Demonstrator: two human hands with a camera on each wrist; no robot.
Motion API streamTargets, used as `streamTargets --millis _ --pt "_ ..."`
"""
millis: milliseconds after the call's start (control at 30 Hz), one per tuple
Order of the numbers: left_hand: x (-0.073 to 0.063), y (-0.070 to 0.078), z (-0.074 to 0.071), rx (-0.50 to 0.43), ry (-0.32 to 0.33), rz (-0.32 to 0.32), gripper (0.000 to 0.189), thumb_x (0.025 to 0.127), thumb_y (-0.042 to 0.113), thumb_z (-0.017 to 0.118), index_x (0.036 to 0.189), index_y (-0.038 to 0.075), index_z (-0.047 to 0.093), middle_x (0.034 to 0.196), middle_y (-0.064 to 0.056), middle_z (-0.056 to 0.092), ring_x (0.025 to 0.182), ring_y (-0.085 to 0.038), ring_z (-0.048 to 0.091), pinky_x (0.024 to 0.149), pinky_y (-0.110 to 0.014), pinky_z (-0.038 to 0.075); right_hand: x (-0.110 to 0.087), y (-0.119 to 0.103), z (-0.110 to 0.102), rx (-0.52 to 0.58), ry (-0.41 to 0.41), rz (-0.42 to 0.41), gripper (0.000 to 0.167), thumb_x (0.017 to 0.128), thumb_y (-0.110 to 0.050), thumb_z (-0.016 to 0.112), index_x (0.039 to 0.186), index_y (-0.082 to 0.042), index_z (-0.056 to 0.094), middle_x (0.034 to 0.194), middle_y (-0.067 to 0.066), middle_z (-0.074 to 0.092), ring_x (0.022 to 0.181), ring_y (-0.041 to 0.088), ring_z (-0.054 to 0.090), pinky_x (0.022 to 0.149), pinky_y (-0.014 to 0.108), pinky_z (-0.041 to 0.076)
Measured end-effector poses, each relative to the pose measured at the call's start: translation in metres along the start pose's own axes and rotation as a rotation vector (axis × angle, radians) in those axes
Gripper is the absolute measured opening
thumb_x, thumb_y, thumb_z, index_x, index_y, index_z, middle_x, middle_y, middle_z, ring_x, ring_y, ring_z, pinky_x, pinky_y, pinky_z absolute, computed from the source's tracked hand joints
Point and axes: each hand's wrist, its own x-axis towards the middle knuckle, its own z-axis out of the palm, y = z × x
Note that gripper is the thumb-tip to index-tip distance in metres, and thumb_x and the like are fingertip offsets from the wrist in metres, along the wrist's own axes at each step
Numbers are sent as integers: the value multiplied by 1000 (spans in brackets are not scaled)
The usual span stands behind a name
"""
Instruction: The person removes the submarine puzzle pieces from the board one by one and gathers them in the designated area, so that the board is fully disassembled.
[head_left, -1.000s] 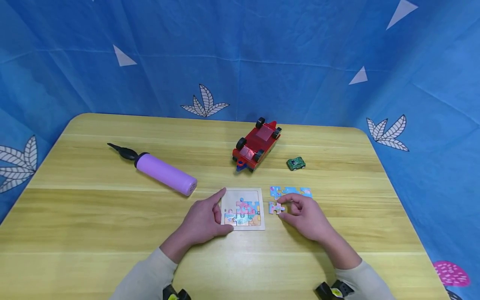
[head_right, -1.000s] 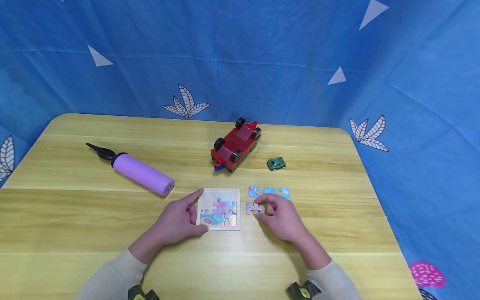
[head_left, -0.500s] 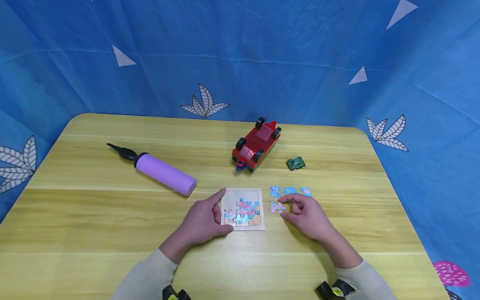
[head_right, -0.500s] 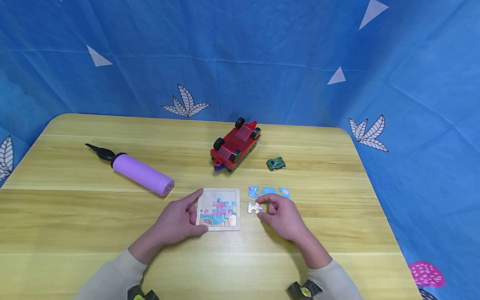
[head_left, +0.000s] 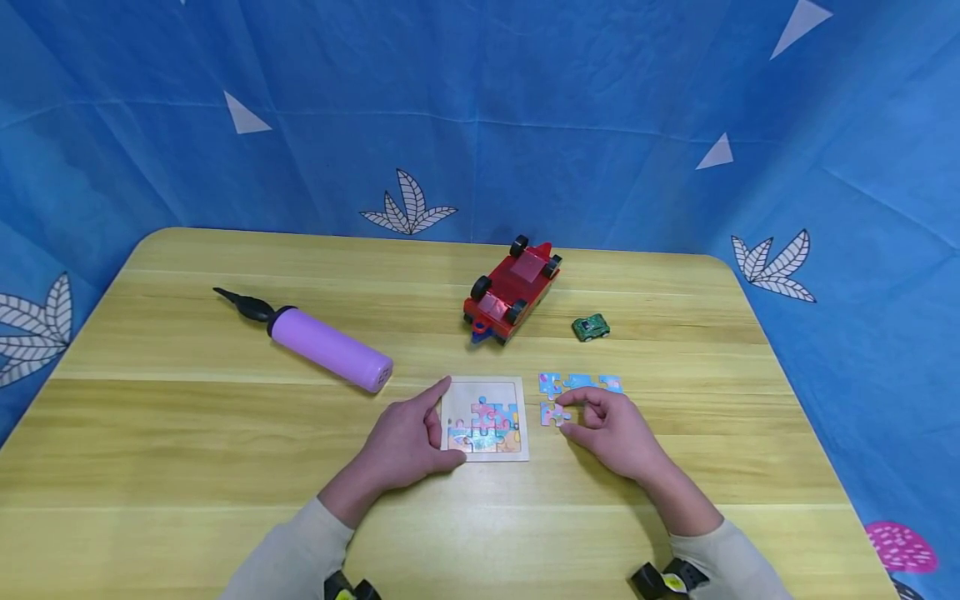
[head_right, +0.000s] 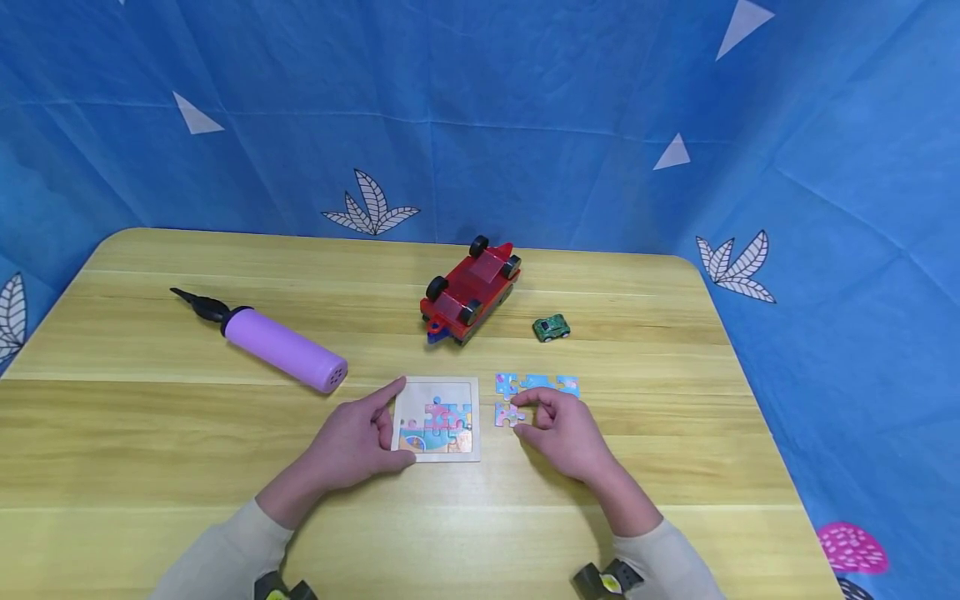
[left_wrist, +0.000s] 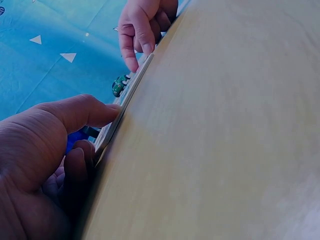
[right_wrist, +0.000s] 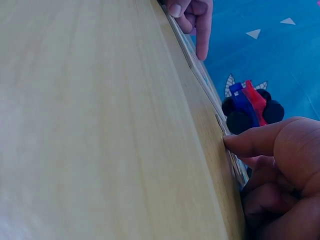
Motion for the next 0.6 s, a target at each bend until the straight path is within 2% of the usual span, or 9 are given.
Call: streamTargets --millis 400,600 --pt "0 0 0 -9 -1 -2 101 71 25 91 153 2 38 68 7 54 57 -11 49 62 -29 44 0 0 0 16 -8 -2 24 87 -6 76 111 -8 72 57 -8 28 53 8 26 74 28 40" --pt "0 0 0 -13 3 -5 101 70 26 90 153 3 38 68 7 55 56 -10 49 61 -29 44 -2 -3 2 69 12 -3 28 84 -8 80 111 -9 72 59 -6 28 54 8 26 71 27 37"
